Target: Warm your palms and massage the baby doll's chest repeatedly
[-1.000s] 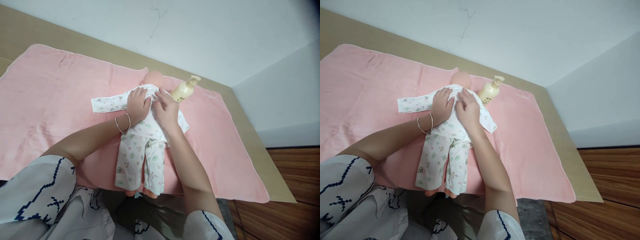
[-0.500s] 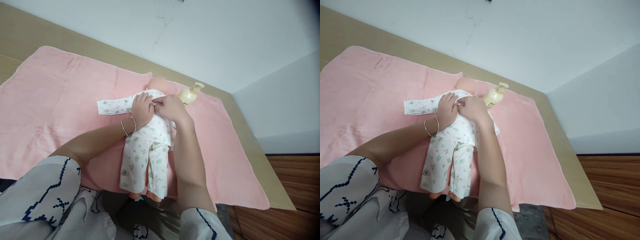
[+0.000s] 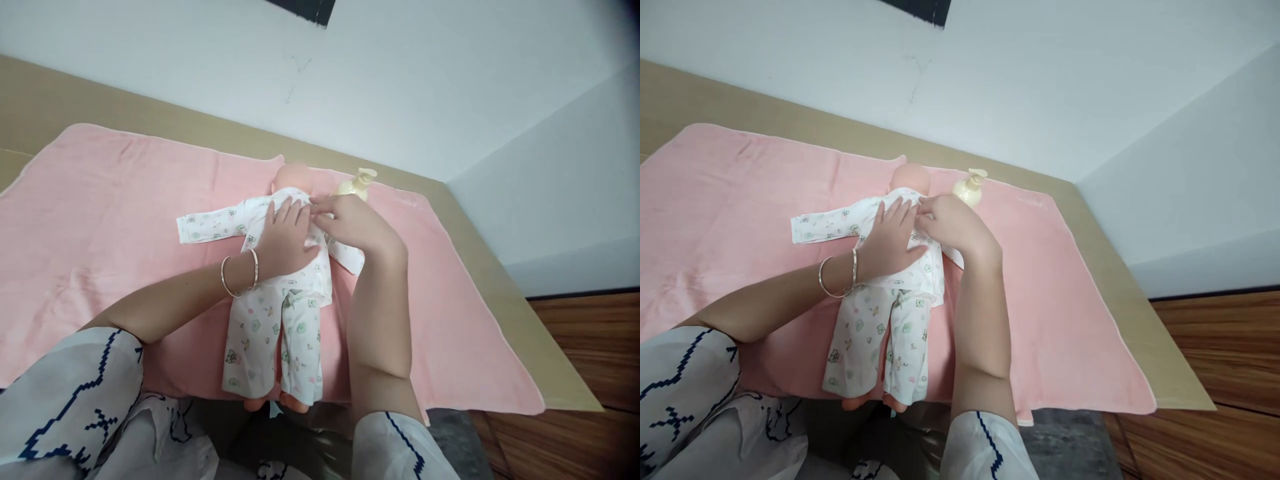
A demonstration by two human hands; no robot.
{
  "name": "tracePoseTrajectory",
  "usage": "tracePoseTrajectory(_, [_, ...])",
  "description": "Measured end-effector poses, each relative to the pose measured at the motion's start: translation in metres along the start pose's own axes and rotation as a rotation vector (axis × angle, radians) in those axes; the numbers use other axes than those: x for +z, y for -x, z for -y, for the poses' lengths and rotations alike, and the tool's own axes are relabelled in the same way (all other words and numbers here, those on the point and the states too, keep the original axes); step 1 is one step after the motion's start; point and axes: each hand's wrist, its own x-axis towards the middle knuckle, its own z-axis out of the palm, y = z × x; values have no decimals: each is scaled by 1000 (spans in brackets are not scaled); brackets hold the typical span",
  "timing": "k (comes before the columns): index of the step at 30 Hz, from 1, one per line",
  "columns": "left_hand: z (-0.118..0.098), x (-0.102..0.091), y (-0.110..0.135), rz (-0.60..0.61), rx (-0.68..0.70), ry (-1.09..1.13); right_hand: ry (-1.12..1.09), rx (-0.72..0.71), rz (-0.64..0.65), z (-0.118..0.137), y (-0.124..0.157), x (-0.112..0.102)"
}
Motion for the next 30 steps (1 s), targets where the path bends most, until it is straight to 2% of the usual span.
tracePoseTrajectory(2, [-22,-14,-7,174,4,312,-67,17,-153,-11,6,-13])
tracePoseTrajectory(3, [-30,-21,-14,205,-34,534,-101,28,-258,-17,7,-18])
tracePoseTrajectory(5, [-43,-31,-36,191,-192,1055,-143,77,-461,-32,4,-21])
tracePoseTrajectory(6, [-46,-34,-50,172,-291,1309,-160,102,-516,-39,1,-20])
tracePoseTrajectory(9, [-51,-37,-90,139,-543,1846,-188,160,-519,-58,-10,-13])
tracePoseTrajectory(11, [-52,-34,-111,60,-639,2038,-182,183,-464,-66,-17,-6])
tracePoseTrajectory(15, [-51,-25,-127,-42,-753,2207,-99,243,-371,-72,-23,1])
tracePoseTrajectory(18, [-48,-20,-127,-23,-771,2254,8,256,-324,-69,-23,3])
tracePoseTrajectory(24, [-33,-17,-124,51,-747,2232,201,260,-369,-55,-23,6])
tracePoseTrajectory(27, [-30,-21,-112,66,-714,2161,249,273,-374,-51,-24,6])
tracePoseTrajectory(30, [-36,-30,-83,103,-752,2033,278,282,-370,-50,-26,7])
